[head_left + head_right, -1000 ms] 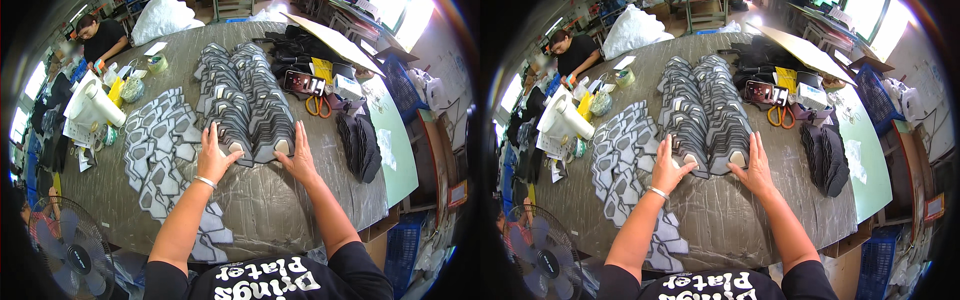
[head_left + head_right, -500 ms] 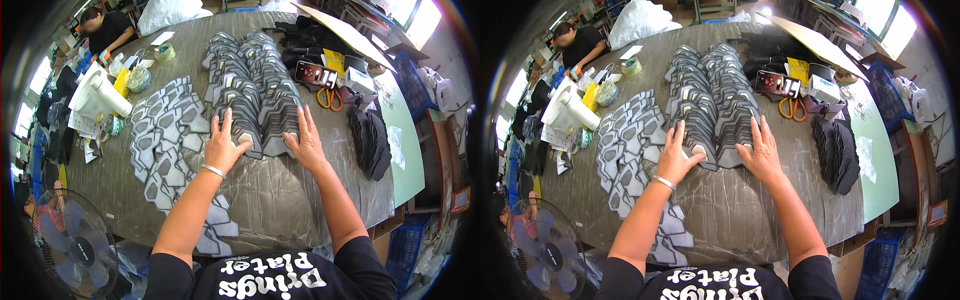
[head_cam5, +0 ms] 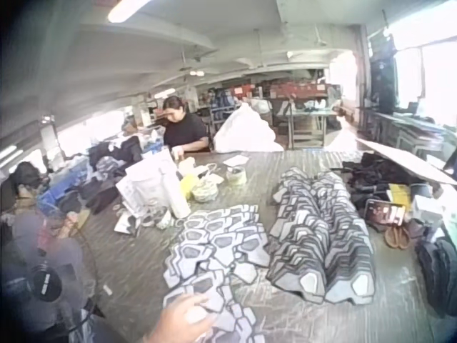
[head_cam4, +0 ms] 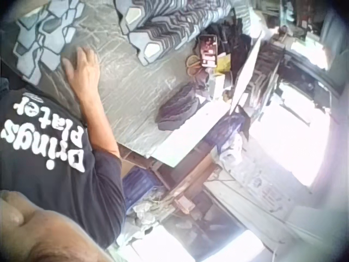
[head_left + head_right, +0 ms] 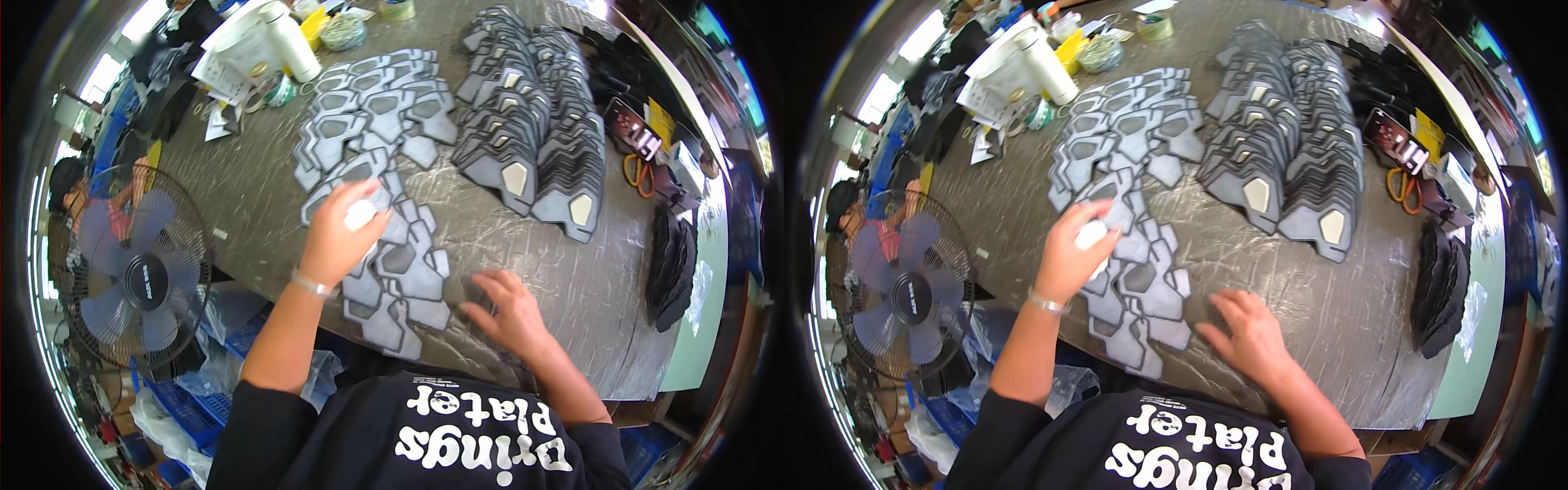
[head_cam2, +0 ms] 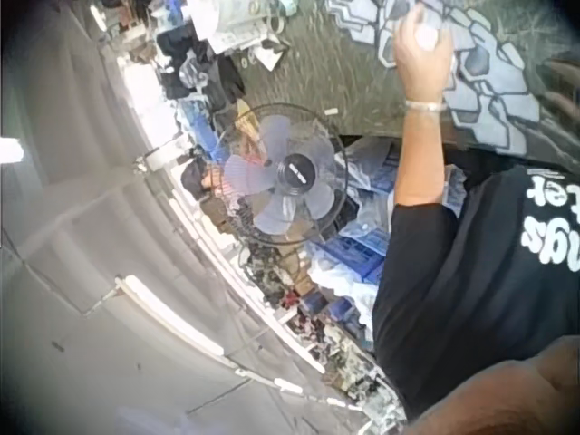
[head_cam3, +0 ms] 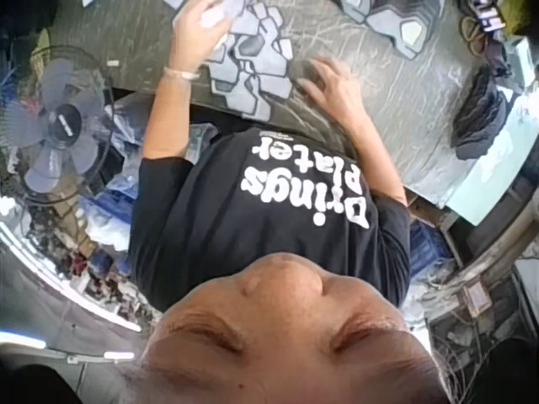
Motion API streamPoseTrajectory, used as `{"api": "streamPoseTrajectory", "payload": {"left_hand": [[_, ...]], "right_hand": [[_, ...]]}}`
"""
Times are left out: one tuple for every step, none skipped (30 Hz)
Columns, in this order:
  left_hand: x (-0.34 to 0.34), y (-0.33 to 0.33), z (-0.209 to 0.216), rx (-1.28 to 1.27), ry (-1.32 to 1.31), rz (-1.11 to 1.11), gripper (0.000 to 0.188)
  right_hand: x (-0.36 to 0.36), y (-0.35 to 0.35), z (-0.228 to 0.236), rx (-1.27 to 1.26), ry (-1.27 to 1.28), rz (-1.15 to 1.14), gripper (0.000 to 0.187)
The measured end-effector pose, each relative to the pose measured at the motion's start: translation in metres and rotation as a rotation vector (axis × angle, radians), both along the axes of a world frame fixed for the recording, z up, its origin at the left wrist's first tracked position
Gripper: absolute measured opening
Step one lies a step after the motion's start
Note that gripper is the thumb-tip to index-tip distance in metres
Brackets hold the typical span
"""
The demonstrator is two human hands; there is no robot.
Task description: The person picks up small white adhesive pads from a large plastic bag and peels them from their backing paper before pressing them onto the center of grey shoe components on a table.
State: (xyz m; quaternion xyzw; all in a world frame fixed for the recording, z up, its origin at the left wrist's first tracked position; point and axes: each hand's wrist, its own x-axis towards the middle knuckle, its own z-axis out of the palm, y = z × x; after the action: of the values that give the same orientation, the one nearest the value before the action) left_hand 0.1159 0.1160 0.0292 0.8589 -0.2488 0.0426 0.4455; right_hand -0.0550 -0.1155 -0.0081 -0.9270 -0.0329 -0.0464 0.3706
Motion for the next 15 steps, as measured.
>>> {"api": "streamPoseTrajectory", "payload": {"left_hand": [[-0.021,0.021,-0.005,0.036,0.098,0.068,0.036],[-0.046,0.043,-0.01,0.073,0.193,0.144,0.035],[-0.072,0.065,-0.022,0.074,0.22,0.19,0.035],[-0.095,0.076,-0.026,0.147,0.144,0.19,0.037],[-0.117,0.081,-0.032,0.205,0.135,0.209,0.043],[-0.135,0.082,-0.032,0.258,0.157,0.209,0.051],[-0.153,0.084,-0.029,0.323,0.175,0.238,0.059],[-0.164,0.082,-0.03,0.32,0.213,0.242,0.061],[-0.172,0.08,-0.032,0.316,0.253,0.245,0.063],[-0.178,0.081,-0.037,0.298,0.212,0.205,0.064],[-0.179,0.079,-0.041,0.297,0.172,0.193,0.062],[-0.179,0.077,-0.043,0.285,0.178,0.182,0.061],[-0.18,0.076,-0.045,0.272,0.184,0.17,0.061],[-0.177,0.076,-0.045,0.265,0.18,0.172,0.061],[-0.175,0.076,-0.044,0.265,0.185,0.167,0.057]], "right_hand": [[-0.003,0.011,0.0,0.0,0.069,0.02,0.046],[-0.004,0.023,-0.004,-0.004,0.056,0.026,0.049],[0.001,0.036,-0.004,0.002,0.048,0.05,0.049],[0.007,0.046,-0.005,-0.036,0.058,0.018,0.049],[0.011,0.051,-0.005,-0.077,0.068,-0.018,0.049],[0.017,0.054,-0.009,-0.147,0.088,-0.03,0.05],[0.022,0.057,-0.01,-0.153,0.085,-0.01,0.05],[0.025,0.059,-0.012,-0.161,0.15,-0.033,0.05],[0.026,0.06,-0.014,-0.17,0.216,-0.058,0.049],[0.026,0.062,-0.017,-0.15,0.222,-0.072,0.047],[0.026,0.063,-0.016,-0.159,0.221,-0.061,0.047],[0.024,0.065,-0.016,-0.138,0.198,-0.09,0.045],[0.022,0.066,-0.016,-0.116,0.174,-0.12,0.044],[0.023,0.065,-0.016,-0.123,0.169,-0.119,0.044],[0.023,0.064,-0.017,-0.152,0.177,-0.102,0.045]]}}
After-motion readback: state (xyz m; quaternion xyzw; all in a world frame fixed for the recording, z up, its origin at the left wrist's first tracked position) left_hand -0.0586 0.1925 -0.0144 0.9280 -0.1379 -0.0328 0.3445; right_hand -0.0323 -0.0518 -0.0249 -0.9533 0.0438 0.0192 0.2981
